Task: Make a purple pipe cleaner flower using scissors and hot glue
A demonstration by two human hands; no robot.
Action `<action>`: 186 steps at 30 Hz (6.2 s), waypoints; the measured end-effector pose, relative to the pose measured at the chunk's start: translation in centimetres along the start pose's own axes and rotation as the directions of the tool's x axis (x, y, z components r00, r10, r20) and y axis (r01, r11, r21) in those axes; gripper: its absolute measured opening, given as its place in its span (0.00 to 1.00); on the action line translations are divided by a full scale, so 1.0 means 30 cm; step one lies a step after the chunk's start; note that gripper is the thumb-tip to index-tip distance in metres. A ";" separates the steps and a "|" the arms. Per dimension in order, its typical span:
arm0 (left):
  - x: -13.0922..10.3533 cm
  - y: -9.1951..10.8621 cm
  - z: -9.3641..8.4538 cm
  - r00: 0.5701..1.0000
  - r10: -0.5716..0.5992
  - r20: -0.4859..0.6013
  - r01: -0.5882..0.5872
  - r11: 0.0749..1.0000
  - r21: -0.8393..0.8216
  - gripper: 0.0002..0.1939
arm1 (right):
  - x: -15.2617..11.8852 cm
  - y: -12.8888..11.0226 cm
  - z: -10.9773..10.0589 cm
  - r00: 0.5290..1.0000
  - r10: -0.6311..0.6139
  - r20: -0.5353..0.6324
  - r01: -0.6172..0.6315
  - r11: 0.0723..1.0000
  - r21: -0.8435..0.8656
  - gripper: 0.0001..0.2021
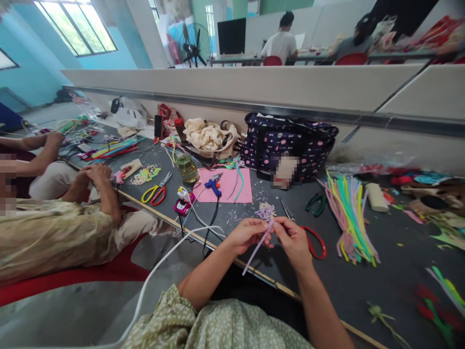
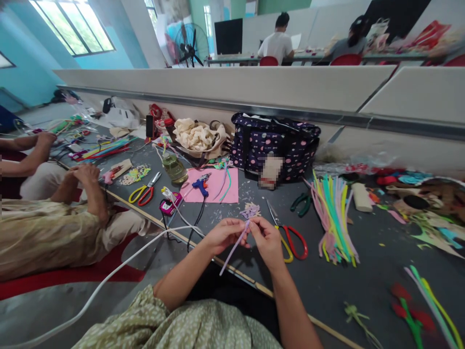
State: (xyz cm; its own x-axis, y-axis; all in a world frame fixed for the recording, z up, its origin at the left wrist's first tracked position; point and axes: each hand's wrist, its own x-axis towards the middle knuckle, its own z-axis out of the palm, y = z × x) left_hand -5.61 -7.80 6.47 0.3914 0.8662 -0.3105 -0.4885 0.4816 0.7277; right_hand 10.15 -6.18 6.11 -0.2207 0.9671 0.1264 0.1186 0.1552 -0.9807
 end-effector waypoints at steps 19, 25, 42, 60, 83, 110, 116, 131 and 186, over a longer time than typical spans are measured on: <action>0.019 -0.035 0.007 0.998 -0.064 -0.027 0.057 0.973 -0.223 0.14 | -0.007 0.014 0.006 0.988 0.133 0.081 -0.145 0.976 0.165 0.13; 0.015 -0.032 0.041 0.987 0.041 -0.158 -0.065 0.986 -0.154 0.16 | -0.014 -0.003 0.018 0.991 0.129 0.036 -0.134 0.972 0.193 0.13; 0.015 -0.031 0.038 0.974 0.157 -0.160 -0.168 0.984 -0.054 0.14 | -0.014 -0.015 0.010 0.974 0.221 0.040 -0.224 0.941 0.256 0.14; 0.008 -0.073 0.069 0.784 0.572 -0.241 -0.416 0.772 0.480 0.13 | -0.034 0.015 0.004 0.994 0.067 -0.090 -0.061 0.996 0.066 0.11; 0.018 -0.046 0.012 0.998 0.006 -0.062 -0.014 0.993 -0.121 0.15 | -0.029 0.016 -0.003 0.968 0.244 0.067 -0.253 0.920 0.300 0.13; 0.004 -0.104 0.062 0.835 0.469 -0.289 -0.317 0.838 0.444 0.15 | -0.024 0.026 -0.022 0.952 0.297 0.073 -0.306 0.920 0.244 0.15; 0.017 -0.096 0.023 0.990 0.030 -0.141 -0.038 0.998 -0.049 0.21 | 0.013 0.002 -0.057 0.930 0.299 0.212 -0.336 0.927 0.165 0.16; 0.026 -0.096 0.018 0.987 0.040 -0.155 -0.057 0.993 -0.107 0.21 | 0.020 0.043 -0.053 0.942 0.276 0.192 -0.298 0.949 0.101 0.18; 0.053 -0.128 -0.006 0.972 0.075 -0.225 -0.096 0.992 -0.083 0.18 | 0.018 0.056 -0.026 0.917 0.370 0.150 -0.395 0.898 0.195 0.20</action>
State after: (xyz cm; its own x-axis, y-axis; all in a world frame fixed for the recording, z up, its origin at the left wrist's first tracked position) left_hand -3.27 -8.25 3.08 0.1684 0.9075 -0.3848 -0.5867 0.4060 0.7007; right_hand 10.99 -5.22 4.65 -0.3035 0.9138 -0.2698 0.0044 -0.2818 -0.9595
